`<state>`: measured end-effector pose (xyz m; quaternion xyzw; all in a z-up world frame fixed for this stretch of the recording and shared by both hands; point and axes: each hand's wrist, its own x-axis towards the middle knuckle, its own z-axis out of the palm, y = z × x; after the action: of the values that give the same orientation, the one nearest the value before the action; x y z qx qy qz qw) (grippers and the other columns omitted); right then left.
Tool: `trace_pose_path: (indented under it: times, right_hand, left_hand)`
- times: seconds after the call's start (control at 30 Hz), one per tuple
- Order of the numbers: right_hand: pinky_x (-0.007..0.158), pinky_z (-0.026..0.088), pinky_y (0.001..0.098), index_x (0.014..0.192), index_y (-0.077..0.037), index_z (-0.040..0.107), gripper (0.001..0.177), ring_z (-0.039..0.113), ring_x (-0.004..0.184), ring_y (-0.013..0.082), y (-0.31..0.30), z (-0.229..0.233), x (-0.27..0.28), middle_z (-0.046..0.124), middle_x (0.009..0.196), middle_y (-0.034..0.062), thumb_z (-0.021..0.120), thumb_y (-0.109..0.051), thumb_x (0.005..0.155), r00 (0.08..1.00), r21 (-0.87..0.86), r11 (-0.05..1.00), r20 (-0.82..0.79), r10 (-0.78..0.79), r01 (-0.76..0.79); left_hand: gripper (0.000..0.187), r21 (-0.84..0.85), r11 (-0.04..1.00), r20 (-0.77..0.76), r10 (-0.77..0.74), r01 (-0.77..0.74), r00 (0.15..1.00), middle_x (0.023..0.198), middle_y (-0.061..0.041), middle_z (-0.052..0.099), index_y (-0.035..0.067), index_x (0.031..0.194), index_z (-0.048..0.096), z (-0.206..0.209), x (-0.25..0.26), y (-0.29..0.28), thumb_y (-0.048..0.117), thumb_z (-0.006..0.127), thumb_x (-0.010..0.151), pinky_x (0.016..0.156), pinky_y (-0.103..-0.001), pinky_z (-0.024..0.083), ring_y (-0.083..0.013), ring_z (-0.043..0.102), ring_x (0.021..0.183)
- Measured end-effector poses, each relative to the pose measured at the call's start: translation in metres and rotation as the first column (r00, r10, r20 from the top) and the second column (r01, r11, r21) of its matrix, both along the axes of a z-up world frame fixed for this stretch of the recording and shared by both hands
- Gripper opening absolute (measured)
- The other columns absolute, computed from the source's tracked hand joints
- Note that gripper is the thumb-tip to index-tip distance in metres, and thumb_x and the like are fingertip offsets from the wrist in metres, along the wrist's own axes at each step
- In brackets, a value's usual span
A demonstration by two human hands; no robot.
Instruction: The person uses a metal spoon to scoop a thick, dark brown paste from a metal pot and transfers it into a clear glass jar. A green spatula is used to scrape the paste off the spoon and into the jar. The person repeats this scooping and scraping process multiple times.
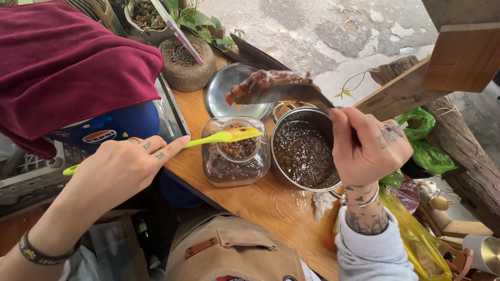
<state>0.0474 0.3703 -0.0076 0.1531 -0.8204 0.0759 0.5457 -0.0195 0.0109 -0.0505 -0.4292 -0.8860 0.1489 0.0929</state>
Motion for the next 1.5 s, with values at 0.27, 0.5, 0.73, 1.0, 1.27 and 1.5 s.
trace_pose_path:
  times: [0.27, 0.5, 0.73, 1.0, 1.27, 1.5]
  right_hand:
    - [0.046, 0.027, 0.0315, 0.087, 0.0, 0.082, 0.031, 0.044, 0.048, 0.014, 0.037, 0.013, -0.015, 0.066, 0.063, 0.0052, 0.074, -0.024, 0.104, 0.974, 0.038, 0.985, -0.16, -0.162, 0.17]
    - [0.052, 0.031, 0.0271, 0.083, 0.004, 0.08, 0.055, 0.051, 0.053, 0.013, 0.116, -0.028, 0.022, 0.063, 0.063, 0.0058, 0.062, -0.034, 0.118, 0.916, -0.063, 0.916, -0.043, -0.398, 0.396]
    - [0.046, 0.027, 0.0155, 0.091, -0.011, 0.078, 0.018, 0.05, 0.053, 0.0026, 0.119, -0.121, 0.07, 0.072, 0.077, -0.004, 0.085, -0.012, 0.107, 0.699, -0.066, 0.746, 0.412, -0.584, 0.662]
    - [0.044, 0.017, 0.0186, 0.098, -0.02, 0.079, 0.024, 0.032, 0.041, 0.0049, 0.134, -0.203, 0.097, 0.059, 0.053, -0.0093, 0.067, -0.04, 0.103, 0.458, 0.09, 0.641, 0.626, -0.631, 0.762]
    - [0.047, 0.021, 0.0224, 0.094, -0.027, 0.081, 0.019, 0.036, 0.044, 0.0088, 0.123, -0.209, 0.092, 0.053, 0.051, -0.0105, 0.076, -0.044, 0.101, 0.422, 0.172, 0.549, 0.47, -0.775, 0.818]
    - [0.048, 0.021, 0.0208, 0.101, -0.024, 0.081, 0.015, 0.034, 0.046, 0.0074, 0.128, -0.219, 0.089, 0.061, 0.058, -0.0102, 0.07, -0.035, 0.101, 0.368, 0.22, 0.56, 0.557, -0.745, 0.799]
  left_hand:
    - [0.068, 0.039, 0.999, 0.097, -0.008, 0.004, 0.995, 0.072, 0.005, 0.053, 0.027, 0.144, 0.042, -0.006, -0.002, 0.01, 0.01, 0.053, 0.079, 0.033, -0.038, 0.046, -0.022, 0.06, 0.039]
    - [0.066, 0.175, 0.984, 0.196, -0.025, -0.01, 0.98, 0.068, 0.006, 0.054, 0.026, 0.144, 0.043, -0.019, -0.005, 0.016, 0.008, 0.051, 0.081, 0.03, -0.038, 0.04, -0.0233, 0.053, 0.036]
    - [0.056, 0.238, 0.971, 0.205, -0.02, -0.03, 0.979, 0.069, 0.006, 0.057, 0.028, 0.142, 0.046, -0.015, 0.003, 0.019, 0.016, 0.051, 0.087, 0.03, -0.039, 0.04, -0.0247, 0.055, 0.036]
    - [0.074, 0.14, 0.988, 0.043, -0.071, 0.064, 0.997, 0.081, 0.002, 0.052, 0.02, 0.146, 0.038, -0.04, 0.013, 0.012, 0.009, 0.054, 0.075, 0.029, -0.036, 0.042, -0.016, 0.057, 0.037]
    - [0.071, 0.23, 0.967, -0.009, -0.11, 0.109, 0.994, 0.079, 0.005, 0.051, 0.016, 0.145, 0.041, -0.042, 0.011, 0.015, 0.003, 0.053, 0.076, 0.035, -0.031, 0.043, -0.0137, 0.053, 0.05]
    - [0.069, 0.429, 0.901, 0.025, -0.081, 0.062, 0.996, 0.082, 0.008, 0.052, 0.019, 0.142, 0.046, -0.05, 0.003, 0.016, -0.008, 0.049, 0.079, 0.034, -0.029, 0.036, -0.0114, 0.047, 0.045]
